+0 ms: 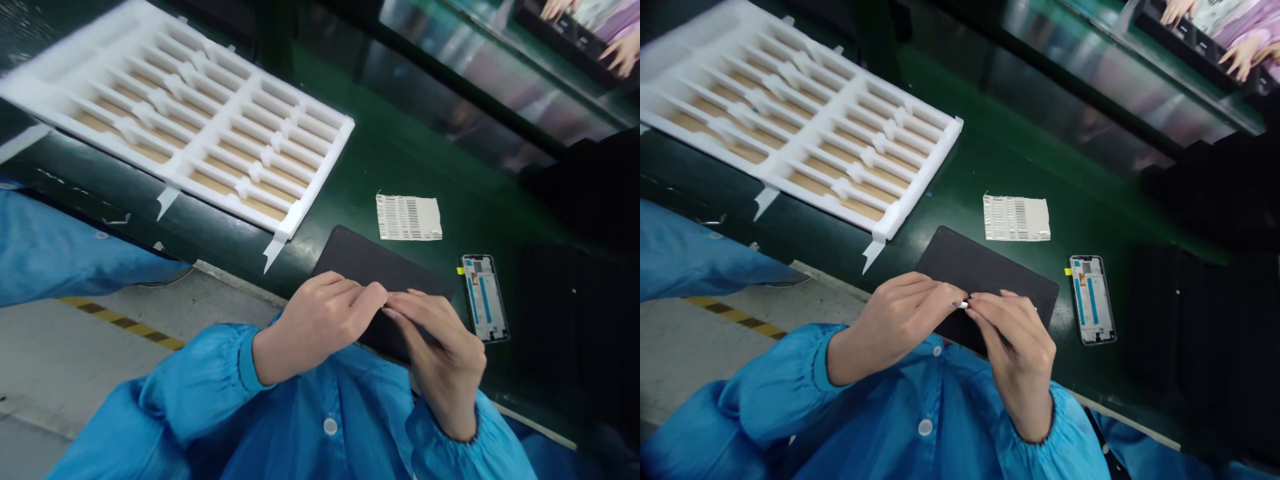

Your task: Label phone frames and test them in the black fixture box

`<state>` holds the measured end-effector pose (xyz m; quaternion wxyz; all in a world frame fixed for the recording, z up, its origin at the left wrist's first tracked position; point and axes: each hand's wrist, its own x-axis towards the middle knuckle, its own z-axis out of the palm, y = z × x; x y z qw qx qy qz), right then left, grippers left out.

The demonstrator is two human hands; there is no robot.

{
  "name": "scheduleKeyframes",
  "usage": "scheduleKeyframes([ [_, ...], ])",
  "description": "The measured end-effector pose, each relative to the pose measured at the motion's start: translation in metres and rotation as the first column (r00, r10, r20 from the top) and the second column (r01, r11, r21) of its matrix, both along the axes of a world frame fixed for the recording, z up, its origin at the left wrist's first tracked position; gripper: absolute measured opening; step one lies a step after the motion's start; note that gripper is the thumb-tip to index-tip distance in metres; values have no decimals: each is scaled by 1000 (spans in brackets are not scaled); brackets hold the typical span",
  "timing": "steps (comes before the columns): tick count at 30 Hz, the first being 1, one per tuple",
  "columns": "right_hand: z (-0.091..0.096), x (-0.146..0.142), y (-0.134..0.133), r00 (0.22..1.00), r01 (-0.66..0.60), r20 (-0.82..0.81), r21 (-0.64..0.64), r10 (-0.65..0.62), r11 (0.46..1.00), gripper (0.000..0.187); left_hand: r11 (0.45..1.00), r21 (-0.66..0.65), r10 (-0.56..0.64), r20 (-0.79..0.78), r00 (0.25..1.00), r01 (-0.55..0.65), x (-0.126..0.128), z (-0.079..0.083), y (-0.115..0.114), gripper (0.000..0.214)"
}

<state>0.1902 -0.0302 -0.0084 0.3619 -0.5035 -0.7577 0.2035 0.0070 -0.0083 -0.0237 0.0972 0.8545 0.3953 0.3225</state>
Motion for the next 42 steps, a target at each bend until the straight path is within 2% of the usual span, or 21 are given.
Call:
scheduleKeyframes([
  [5,-7,4,0,992,-82,107,127,68,989,43,1000,0,-3,-15,1000,3,-1,0,-1,17],
  [9,-24,9,-6,998,-31,55,288,15,957,63,1000,-27,-13,-11,1000,12,-1,1,-2,15],
  [11,-30,12,-7,997,-47,76,338,23,940,59,999,-34,-16,-1,1000,16,-1,0,-2,14],
  [15,-32,19,-5,973,-175,209,386,98,906,50,999,-31,-30,-7,1000,30,-2,-2,-1,11],
  [18,-25,20,0,949,-253,279,390,149,885,41,999,-19,-38,-5,999,38,-1,-2,-1,11],
  [22,-15,18,3,955,-227,263,352,137,908,32,1000,-3,-24,12,1000,24,0,-2,-2,10],
  [24,-13,18,2,943,-255,296,347,153,903,32,999,17,-27,14,1000,27,-1,-2,-3,10],
  [29,-16,23,-5,945,-232,297,316,136,920,35,998,38,-54,37,998,53,-3,-6,-5,10],
  [32,-22,24,-4,916,-275,373,321,146,906,31,998,32,-49,10,999,48,-4,-9,-4,9],
  [35,-25,22,1,942,-282,270,310,200,908,29,996,55,-71,-6,997,72,-5,-11,-3,13],
  [37,-23,22,3,972,-225,123,249,199,942,30,994,64,-90,-2,996,90,-7,-11,-3,18],
  [38,-21,24,3,987,-160,41,227,155,961,32,993,66,-96,3,995,96,-7,-10,-2,21],
  [40,-18,34,1,991,78,-119,211,-54,974,32,992,68,-107,4,994,107,-8,-9,-1,27],
  [42,-21,51,-2,929,350,-192,174,-317,921,24,989,81,-123,2,992,122,-8,-8,0,29],
])
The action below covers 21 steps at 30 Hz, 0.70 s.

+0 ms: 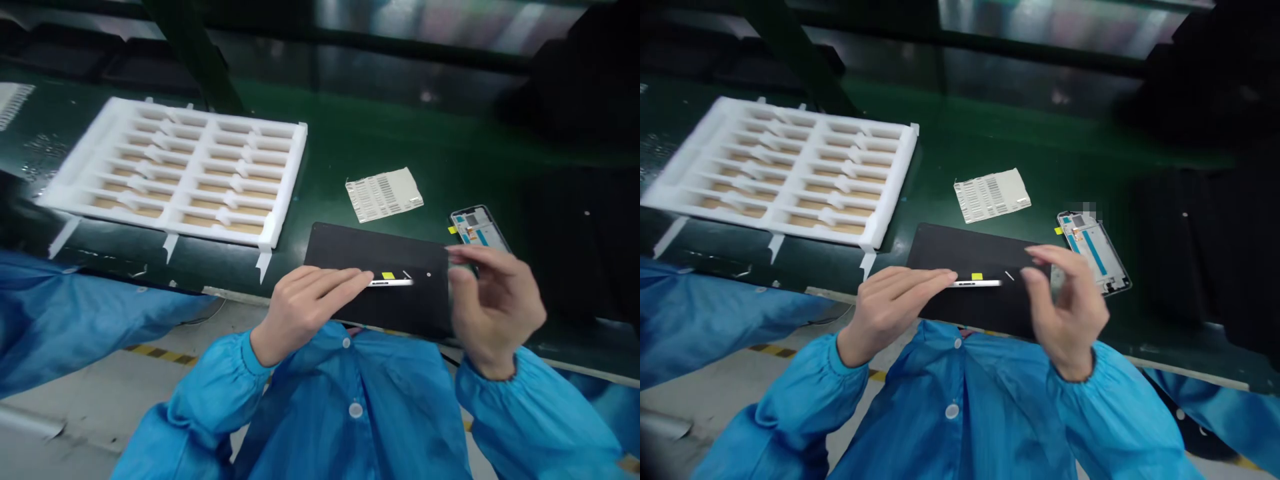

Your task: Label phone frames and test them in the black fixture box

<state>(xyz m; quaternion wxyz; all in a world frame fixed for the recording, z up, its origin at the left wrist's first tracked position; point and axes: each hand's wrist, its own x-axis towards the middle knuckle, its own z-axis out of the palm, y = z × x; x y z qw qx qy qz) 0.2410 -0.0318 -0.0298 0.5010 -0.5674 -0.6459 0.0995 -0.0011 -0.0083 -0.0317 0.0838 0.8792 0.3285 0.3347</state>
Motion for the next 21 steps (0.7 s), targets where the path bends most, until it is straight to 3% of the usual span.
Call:
scheduleKeyframes([
  [2,-10,17,-4,993,118,44,-124,-113,985,11,999,27,-22,0,1000,22,0,1,1,28],
  [5,-27,30,-11,975,69,220,-333,7,940,13,997,50,-52,-24,998,53,-2,0,3,28],
  [9,-37,20,-13,917,85,392,-372,74,924,13,996,64,-51,-68,996,55,-1,0,4,29],
  [12,-37,11,-9,909,75,406,-374,90,925,13,997,64,-27,-106,994,33,3,5,3,28],
  [14,-35,11,-7,952,55,298,-376,64,925,14,999,46,-10,-110,994,15,7,9,2,27],
  [17,-24,12,-6,996,-34,-89,-407,-2,913,15,1000,-22,7,-67,998,-9,13,13,1,31],
  [19,-10,11,-6,939,-112,-343,-401,-35,909,13,997,-70,21,-28,999,-23,16,13,1,34],
  [21,8,6,-6,868,-208,-496,-383,-10,900,16,995,-93,41,6,999,-40,17,13,0,34],
])
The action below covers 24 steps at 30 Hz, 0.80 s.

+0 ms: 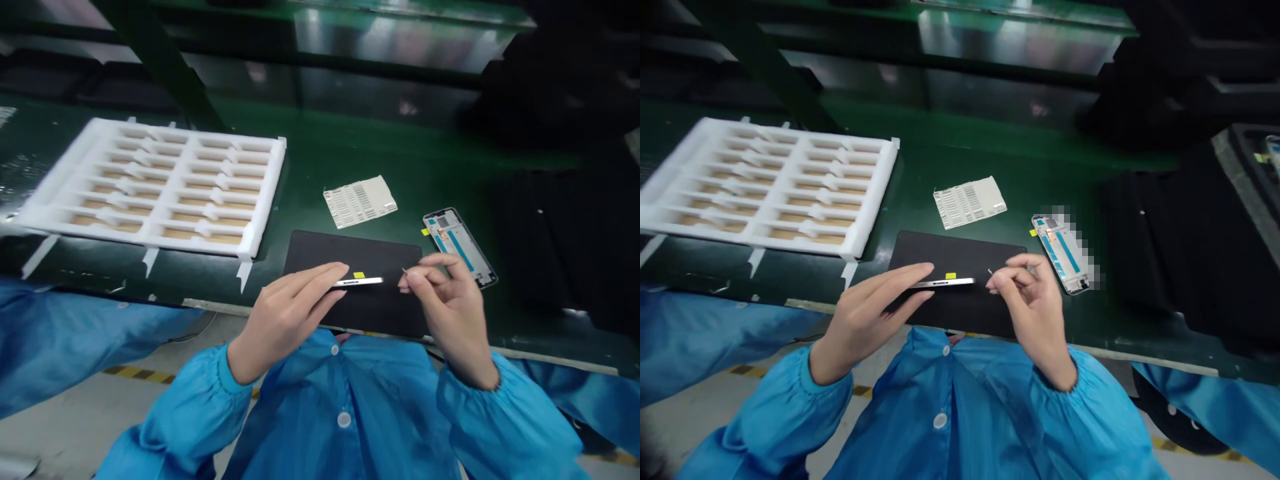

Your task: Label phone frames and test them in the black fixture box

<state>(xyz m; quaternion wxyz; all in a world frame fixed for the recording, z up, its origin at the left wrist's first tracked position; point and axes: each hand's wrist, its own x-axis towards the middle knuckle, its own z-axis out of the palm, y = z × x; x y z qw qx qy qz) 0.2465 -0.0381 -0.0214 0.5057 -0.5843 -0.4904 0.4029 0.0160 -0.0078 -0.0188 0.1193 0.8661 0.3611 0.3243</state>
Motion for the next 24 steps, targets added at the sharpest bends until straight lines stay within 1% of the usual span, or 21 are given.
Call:
scheduleKeyframes([
  [2,17,-7,1,990,-114,-87,-33,111,993,26,1000,-16,7,35,999,-7,0,0,-1,33],
  [4,28,-14,4,959,-273,-110,-99,262,957,28,999,-51,-10,78,997,14,-1,2,-2,33],
  [6,32,-18,7,930,-368,-90,-149,358,918,25,994,-92,-38,127,991,50,-3,3,-3,32],
  [8,32,-21,10,912,-407,-39,-179,407,896,21,990,-118,-59,158,986,78,-4,5,-3,28],
  [11,30,-23,12,895,-430,35,-200,445,880,16,988,-126,-67,190,979,92,-4,5,-4,18],
  [13,29,-23,12,889,-437,60,-187,454,880,14,987,-131,-61,212,975,91,-3,4,-4,13],
  [18,30,-22,10,886,-451,53,-126,460,884,11,989,-141,-16,247,969,52,1,1,-4,12],
  [21,30,-20,8,907,-407,73,-96,414,909,13,990,-137,7,257,966,29,4,2,-4,8],
  [24,28,-21,6,925,-349,140,-55,353,936,10,990,-141,34,261,965,3,6,3,-5,8],
])
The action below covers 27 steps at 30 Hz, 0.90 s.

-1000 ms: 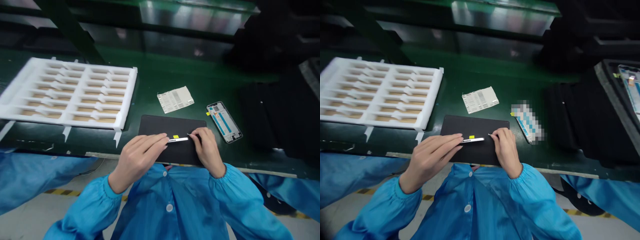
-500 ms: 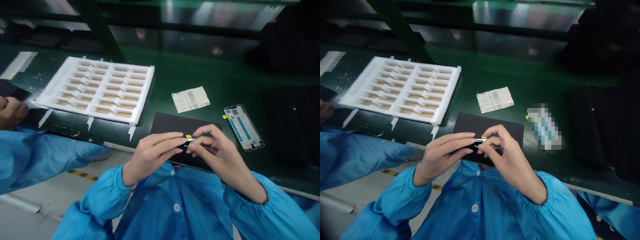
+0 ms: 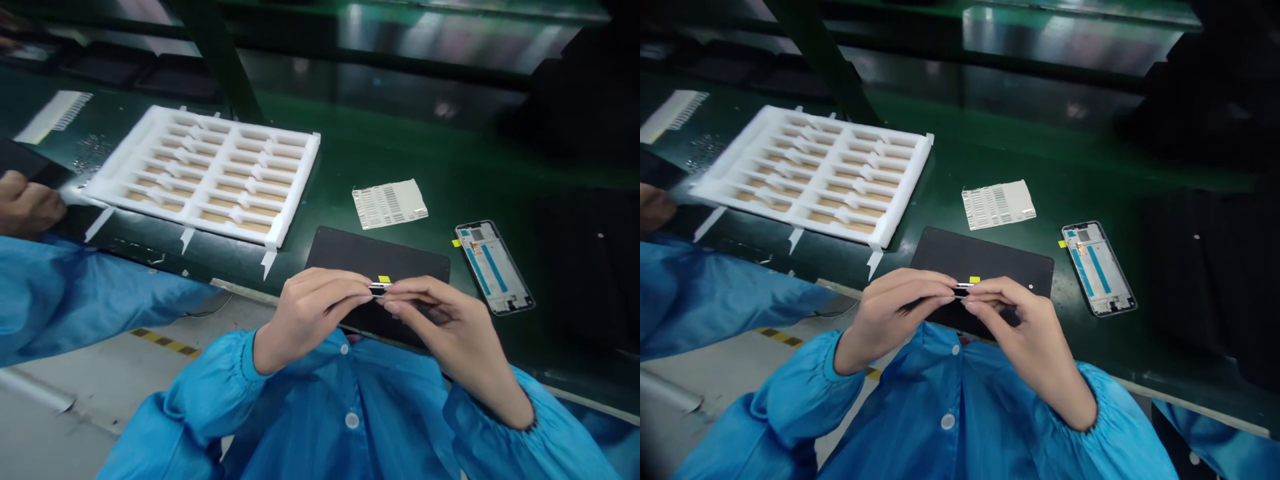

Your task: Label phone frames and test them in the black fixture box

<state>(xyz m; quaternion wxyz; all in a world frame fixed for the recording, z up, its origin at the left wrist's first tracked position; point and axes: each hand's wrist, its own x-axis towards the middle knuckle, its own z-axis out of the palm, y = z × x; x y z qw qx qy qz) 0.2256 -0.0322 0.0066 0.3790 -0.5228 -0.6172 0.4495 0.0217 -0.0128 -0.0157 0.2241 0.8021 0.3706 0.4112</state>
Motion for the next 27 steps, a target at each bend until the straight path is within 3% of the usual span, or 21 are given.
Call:
scheduleKeyframes([
  [5,-5,-10,-3,995,53,80,143,-65,988,9,1000,13,21,11,1000,-21,2,1,-1,8],
  [11,-5,-32,-12,989,145,-36,171,-141,975,10,1000,19,-4,17,1000,4,1,2,-2,8],
  [15,2,-32,-16,969,238,-122,196,-217,951,15,1000,-7,3,7,1000,-3,0,3,-3,8],
  [17,3,-25,-15,986,166,-32,198,-163,966,17,1000,-7,4,20,1000,-4,-1,3,-4,11],
  [20,3,-15,-11,993,-16,118,100,4,995,31,1000,2,-27,23,999,27,-4,2,-4,20],
  [23,4,-11,-8,987,-113,112,-1,112,994,46,996,32,-83,-13,996,84,-9,0,-3,22],
  [27,6,-12,-6,976,-184,103,-58,189,981,43,992,40,-116,-18,993,117,-14,-4,-4,18],
])
